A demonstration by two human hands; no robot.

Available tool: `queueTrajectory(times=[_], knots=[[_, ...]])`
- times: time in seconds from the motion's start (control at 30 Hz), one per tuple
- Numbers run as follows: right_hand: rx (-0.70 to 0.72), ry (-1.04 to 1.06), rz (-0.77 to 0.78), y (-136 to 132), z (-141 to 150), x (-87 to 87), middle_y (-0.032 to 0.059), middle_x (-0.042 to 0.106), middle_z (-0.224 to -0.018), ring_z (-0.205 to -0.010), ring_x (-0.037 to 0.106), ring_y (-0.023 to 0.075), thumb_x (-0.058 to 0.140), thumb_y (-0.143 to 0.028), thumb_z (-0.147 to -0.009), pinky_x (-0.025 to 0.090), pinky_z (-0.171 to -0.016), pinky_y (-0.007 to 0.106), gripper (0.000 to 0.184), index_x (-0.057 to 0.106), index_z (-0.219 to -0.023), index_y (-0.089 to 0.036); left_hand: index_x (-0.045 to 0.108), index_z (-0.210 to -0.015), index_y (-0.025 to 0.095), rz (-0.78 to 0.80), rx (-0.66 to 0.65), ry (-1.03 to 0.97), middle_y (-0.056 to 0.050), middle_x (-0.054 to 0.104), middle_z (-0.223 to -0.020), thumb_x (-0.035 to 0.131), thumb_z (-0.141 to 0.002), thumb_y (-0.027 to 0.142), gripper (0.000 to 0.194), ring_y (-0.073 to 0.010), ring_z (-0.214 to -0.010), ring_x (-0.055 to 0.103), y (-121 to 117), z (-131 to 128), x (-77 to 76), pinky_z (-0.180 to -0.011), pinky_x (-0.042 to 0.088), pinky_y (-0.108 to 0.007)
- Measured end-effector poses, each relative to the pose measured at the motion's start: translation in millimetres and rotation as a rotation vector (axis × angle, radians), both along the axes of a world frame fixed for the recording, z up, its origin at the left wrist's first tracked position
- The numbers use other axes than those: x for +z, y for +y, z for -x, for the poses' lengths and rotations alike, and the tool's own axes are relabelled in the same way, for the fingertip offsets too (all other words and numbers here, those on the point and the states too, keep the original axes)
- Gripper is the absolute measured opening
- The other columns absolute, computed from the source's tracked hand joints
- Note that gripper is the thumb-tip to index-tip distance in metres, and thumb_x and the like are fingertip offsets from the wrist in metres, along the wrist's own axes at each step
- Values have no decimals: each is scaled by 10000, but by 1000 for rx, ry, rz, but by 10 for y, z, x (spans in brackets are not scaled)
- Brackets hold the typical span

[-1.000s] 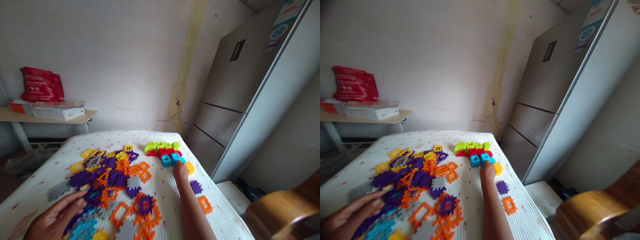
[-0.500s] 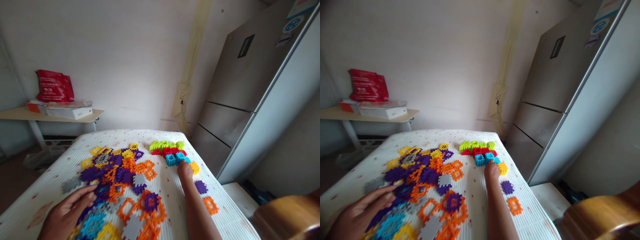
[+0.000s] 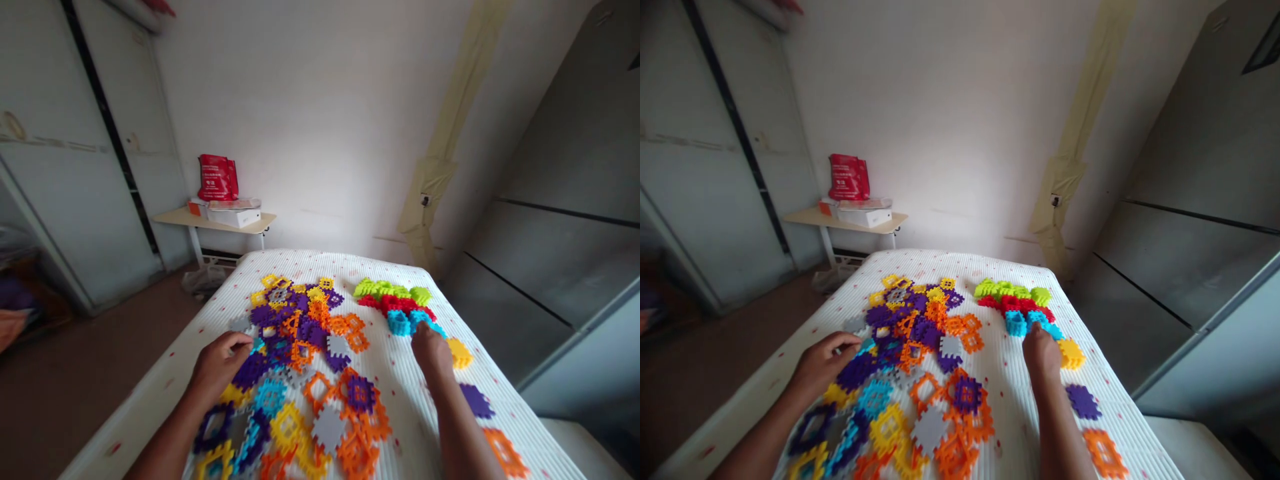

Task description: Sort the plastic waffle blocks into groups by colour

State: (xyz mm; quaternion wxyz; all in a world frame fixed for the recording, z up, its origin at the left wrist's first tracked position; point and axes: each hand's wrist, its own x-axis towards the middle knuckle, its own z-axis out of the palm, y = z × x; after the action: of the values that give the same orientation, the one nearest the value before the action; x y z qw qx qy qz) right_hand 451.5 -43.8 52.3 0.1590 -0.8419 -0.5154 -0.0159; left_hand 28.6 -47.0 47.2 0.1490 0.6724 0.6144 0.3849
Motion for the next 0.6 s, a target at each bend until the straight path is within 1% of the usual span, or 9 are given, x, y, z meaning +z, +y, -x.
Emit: queueTrajectory(times=[0.07, 0.1, 0.13, 0.23, 0.3, 0.33, 0.4, 0.47, 0.6], knots=[[126, 3, -12, -17, 161, 63, 134, 674, -782, -703, 635, 220, 383, -137, -882, 382, -594, 270, 264, 643, -929, -131, 670, -689, 217, 1, -118, 47, -35, 707, -763, 496, -751, 379, 246, -183, -761, 657, -36, -43, 45, -716, 507, -273], [211, 29, -22, -31, 267, 91, 103, 674, -782, -709, 627, 200, 402, -157, -880, 377, -606, 255, 244, 644, -916, -152, 674, -682, 219, 4, -179, 75, -36, 704, -786, 507, -751, 362, 230, -182, -800, 649, -57, -70, 64, -755, 496, -277], [326, 76, -45, -48, 382, 114, 75, 673, -780, -713, 619, 179, 421, -169, -872, 375, -620, 240, 226, 645, -903, -168, 682, -678, 223, 10, -237, 105, -36, 702, -808, 526, -741, 337, 203, -182, -831, 640, -79, -96, 77, -787, 483, -282], [684, 227, -77, -116, 728, 153, 20, 662, -779, -705, 594, 137, 437, -188, -862, 373, -641, 204, 206, 642, -857, -196, 717, -693, 251, 50, -387, 196, -10, 701, -800, 590, -667, 232, 131, -172, -815, 624, -151, -171, 83, -794, 451, -285], [812, 262, -79, -159, 901, 153, 11, 654, -777, -696, 582, 129, 434, -199, -871, 370, -647, 197, 208, 639, -839, -199, 735, -752, 280, 84, -450, 274, 13, 708, -795, 612, -620, 180, 206, -175, -808, 615, -199, -218, 75, -802, 422, -300], [837, 259, -78, -175, 962, 146, 10, 651, -779, -695, 576, 127, 432, -199, -875, 366, -650, 196, 209, 637, -834, -198, 737, -797, 295, 101, -463, 331, 18, 714, -819, 619, -608, 172, 255, -185, -831, 610, -222, -242, 73, -817, 404, -315], [837, 221, -61, -194, 1033, 126, 10, 645, -777, -690, 564, 122, 433, -187, -880, 355, -651, 192, 207, 628, -811, -195, 729, -878, 316, 137, -461, 462, 15, 720, -894, 625, -606, 180, 321, -214, -900, 595, -259, -292, 78, -838, 368, -346], [816, 164, -28, -198, 1055, 101, 7, 641, -772, -686, 554, 116, 438, -173, -882, 341, -644, 187, 207, 616, -779, -193, 720, -903, 324, 168, -445, 572, 3, 711, -929, 613, -623, 191, 328, -236, -938, 583, -282, -341, 89, -824, 349, -362], [803, 76, -16, -183, 1050, 46, 6, 648, -799, -720, 562, 109, 440, -170, -900, 328, -651, 178, 204, 611, -792, -193, 716, -901, 309, 197, -400, 654, -33, 693, -942, 556, -655, 173, 324, -271, -979, 572, -289, -410, 77, -820, 330, -395]])
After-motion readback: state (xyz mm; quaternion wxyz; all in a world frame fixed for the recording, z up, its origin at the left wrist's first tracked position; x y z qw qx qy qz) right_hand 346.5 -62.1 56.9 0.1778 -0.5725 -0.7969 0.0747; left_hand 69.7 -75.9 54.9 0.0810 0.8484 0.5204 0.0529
